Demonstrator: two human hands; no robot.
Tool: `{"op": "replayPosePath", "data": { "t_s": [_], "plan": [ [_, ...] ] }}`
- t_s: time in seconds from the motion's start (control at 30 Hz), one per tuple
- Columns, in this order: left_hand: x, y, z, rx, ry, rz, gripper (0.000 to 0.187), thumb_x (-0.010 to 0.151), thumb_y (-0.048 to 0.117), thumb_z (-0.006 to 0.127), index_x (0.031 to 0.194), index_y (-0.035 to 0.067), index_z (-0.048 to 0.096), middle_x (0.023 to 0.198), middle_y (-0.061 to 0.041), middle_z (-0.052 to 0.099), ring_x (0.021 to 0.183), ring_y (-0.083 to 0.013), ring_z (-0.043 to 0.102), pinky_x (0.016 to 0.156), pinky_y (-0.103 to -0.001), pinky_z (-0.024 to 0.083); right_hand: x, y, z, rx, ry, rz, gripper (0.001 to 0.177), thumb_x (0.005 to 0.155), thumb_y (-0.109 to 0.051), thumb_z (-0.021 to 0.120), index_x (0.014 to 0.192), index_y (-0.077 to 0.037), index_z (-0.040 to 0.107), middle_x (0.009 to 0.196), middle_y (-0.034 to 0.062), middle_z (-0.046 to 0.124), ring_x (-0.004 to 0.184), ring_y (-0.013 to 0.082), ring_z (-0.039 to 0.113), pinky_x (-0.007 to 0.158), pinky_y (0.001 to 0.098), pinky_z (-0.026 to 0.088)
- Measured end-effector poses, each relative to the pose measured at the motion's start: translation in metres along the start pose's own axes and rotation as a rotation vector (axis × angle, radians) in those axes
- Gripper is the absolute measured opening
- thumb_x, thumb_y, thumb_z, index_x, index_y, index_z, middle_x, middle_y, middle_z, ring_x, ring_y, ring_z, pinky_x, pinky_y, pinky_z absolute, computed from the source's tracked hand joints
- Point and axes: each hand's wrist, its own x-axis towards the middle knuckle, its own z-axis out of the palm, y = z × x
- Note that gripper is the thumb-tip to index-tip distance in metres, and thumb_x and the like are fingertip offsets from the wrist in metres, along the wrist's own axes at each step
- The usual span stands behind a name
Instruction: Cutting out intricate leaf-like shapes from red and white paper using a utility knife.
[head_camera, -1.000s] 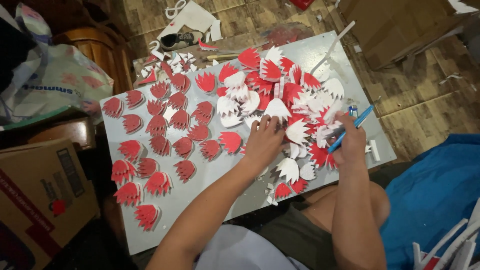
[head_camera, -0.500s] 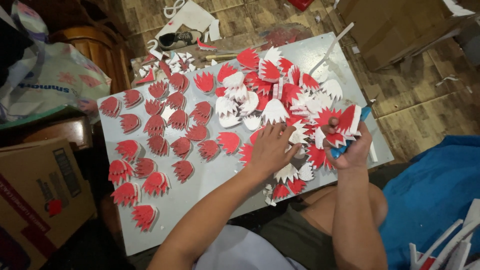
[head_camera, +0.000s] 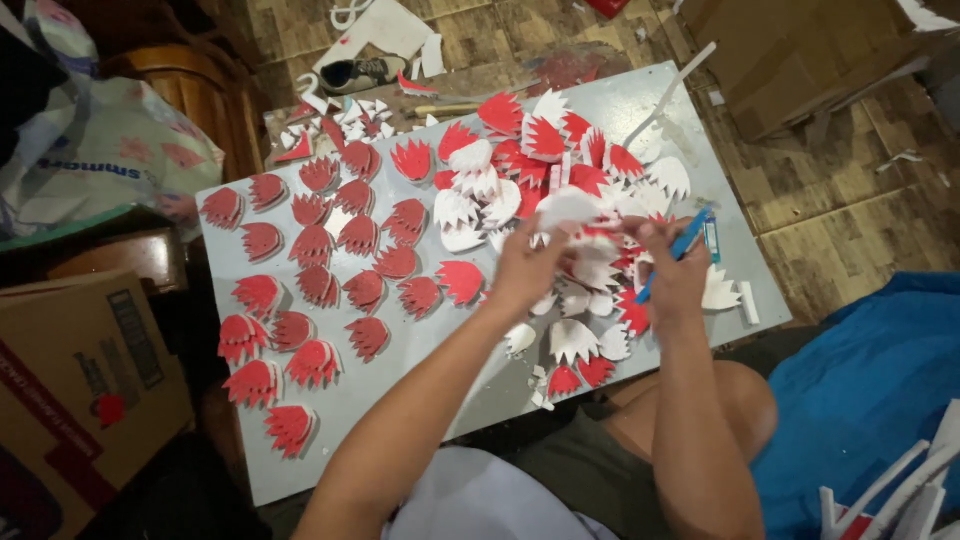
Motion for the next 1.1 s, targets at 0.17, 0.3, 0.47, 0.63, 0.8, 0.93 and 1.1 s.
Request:
{"op": "replayPosePath", "data": {
  "t_s": [0.17, 0.3, 0.47, 0.63, 0.8, 0.93, 1.1],
  "plan": [
    [0.001, 0.003, -0.038, -0.111, 0.116, 0.184, 0.042, 0.104, 0.031, 0.059, 0.142, 0.013, 0.059, 0.092, -0.009, 0.062, 0.073, -0.019, 0.072, 0.07, -0.033, 0.066, 0.014, 0.012, -0.023, -0.4, 0.41, -0.056, 0.035, 0.094, -0.006, 0.076, 0.085, -0.022, 0.047, 0.064, 0.0022, 0.063, 0.054, 0.0044, 0.052, 0.045, 0.0192, 0.033],
    [-0.005, -0.002, -0.051, -0.148, 0.094, 0.207, 0.037, 0.104, 0.021, 0.061, 0.139, 0.01, 0.062, 0.077, -0.01, 0.061, 0.067, -0.0185, 0.071, 0.068, -0.029, 0.065, 0.01, 0.013, -0.017, -0.551, 0.379, -0.056, 0.028, 0.093, -0.012, 0.078, 0.084, -0.018, 0.052, 0.064, 0.0074, 0.063, 0.051, 0.0123, 0.057, 0.034, 0.0258, 0.04],
    [-0.009, -0.018, -0.066, -0.036, 0.087, 0.273, 0.049, 0.088, 0.005, 0.069, 0.135, 0.016, 0.067, 0.119, -0.02, 0.07, 0.097, -0.0284, 0.075, 0.081, -0.039, 0.064, 0.002, -0.028, 0.024, -0.801, 0.159, 0.005, 0.013, 0.09, -0.011, 0.071, 0.097, -0.009, 0.061, 0.084, 0.013, 0.067, 0.082, 0.0317, 0.069, 0.072, 0.0403, 0.051],
    [-0.004, -0.031, -0.068, -0.02, 0.086, 0.255, 0.043, 0.086, 0.021, 0.072, 0.129, 0.018, 0.07, 0.117, -0.01, 0.07, 0.096, -0.0232, 0.072, 0.084, -0.038, 0.061, 0.034, -0.009, 0.011, -1.17, -0.067, 0.033, 0.025, 0.087, -0.02, 0.068, 0.111, -0.013, 0.063, 0.1, 0.013, 0.075, 0.1, 0.0427, 0.07, 0.085, 0.0522, 0.052],
    [-0.007, -0.046, -0.069, 0.103, 0.263, 0.184, 0.033, 0.086, 0.025, 0.078, 0.119, 0.025, 0.075, 0.108, -0.003, 0.074, 0.082, -0.0156, 0.071, 0.071, -0.029, 0.06, 0.043, -0.001, 0.007, -1.418, -0.187, 0.091, 0.032, 0.091, -0.029, 0.07, 0.116, -0.013, 0.059, 0.099, 0.0209, 0.074, 0.106, 0.0475, 0.069, 0.089, 0.0569, 0.053],
    [-0.013, -0.046, -0.065, -0.055, 0.2, 0.253, 0.034, 0.09, 0.009, 0.07, 0.124, 0.015, 0.07, 0.114, -0.015, 0.071, 0.089, -0.0249, 0.073, 0.071, -0.034, 0.063, 0.031, -0.019, -0.001, -0.991, 0.001, 0.095, 0.029, 0.083, -0.028, 0.078, 0.106, -0.017, 0.066, 0.097, 0.0081, 0.075, 0.099, 0.0322, 0.072, 0.087, 0.0429, 0.053],
    [-0.02, -0.036, -0.048, -0.082, 0.062, 0.235, 0.056, 0.093, 0.005, 0.069, 0.145, 0.023, 0.058, 0.128, -0.032, 0.06, 0.095, -0.0398, 0.074, 0.07, -0.037, 0.067, -0.012, -0.043, 0.022, -0.855, -0.011, -0.033, 0.039, 0.077, -0.031, 0.089, 0.104, -0.013, 0.067, 0.097, 0.0096, 0.075, 0.1, 0.0319, 0.072, 0.091, 0.0427, 0.053]
  ]
}}
